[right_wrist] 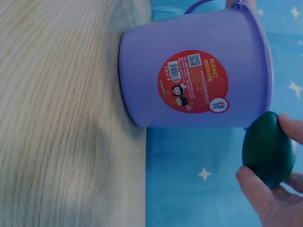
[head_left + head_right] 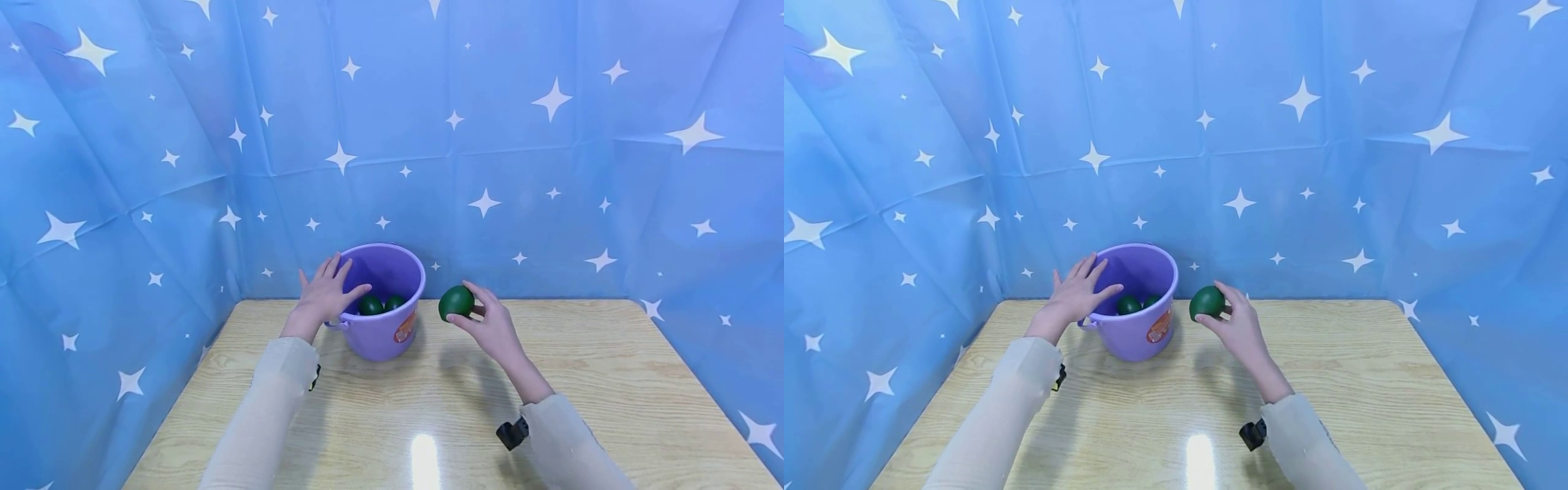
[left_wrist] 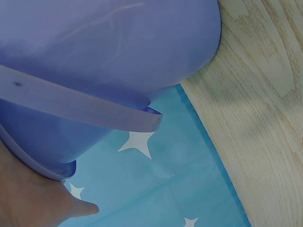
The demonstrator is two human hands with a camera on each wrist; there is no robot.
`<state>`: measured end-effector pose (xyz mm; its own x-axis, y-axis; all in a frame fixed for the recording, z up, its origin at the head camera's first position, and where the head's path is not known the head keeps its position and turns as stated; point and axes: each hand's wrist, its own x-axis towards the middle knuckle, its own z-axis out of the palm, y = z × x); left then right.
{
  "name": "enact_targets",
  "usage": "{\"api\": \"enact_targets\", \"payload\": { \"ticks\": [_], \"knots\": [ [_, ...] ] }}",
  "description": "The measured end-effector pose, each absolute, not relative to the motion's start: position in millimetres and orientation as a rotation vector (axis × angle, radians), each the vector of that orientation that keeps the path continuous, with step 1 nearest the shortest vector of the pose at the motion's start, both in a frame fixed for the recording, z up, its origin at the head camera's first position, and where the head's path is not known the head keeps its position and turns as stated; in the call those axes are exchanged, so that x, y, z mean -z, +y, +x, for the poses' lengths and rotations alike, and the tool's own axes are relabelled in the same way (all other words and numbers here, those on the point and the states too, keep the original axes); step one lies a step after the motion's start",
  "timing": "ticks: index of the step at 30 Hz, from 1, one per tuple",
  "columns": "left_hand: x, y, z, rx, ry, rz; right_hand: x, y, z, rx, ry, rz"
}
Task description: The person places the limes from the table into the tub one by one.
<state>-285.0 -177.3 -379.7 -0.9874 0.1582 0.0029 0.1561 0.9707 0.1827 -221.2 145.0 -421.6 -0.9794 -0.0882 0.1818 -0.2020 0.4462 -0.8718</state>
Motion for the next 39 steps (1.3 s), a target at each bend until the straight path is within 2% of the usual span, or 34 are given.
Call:
{"api": "enact_targets", "payload": {
  "ticks": [39],
  "knots": [
    [377,-177,-283,-0.302,3.1,0.238,408,138,-224,-1.632,-2.507,0.344]
  ]
}}
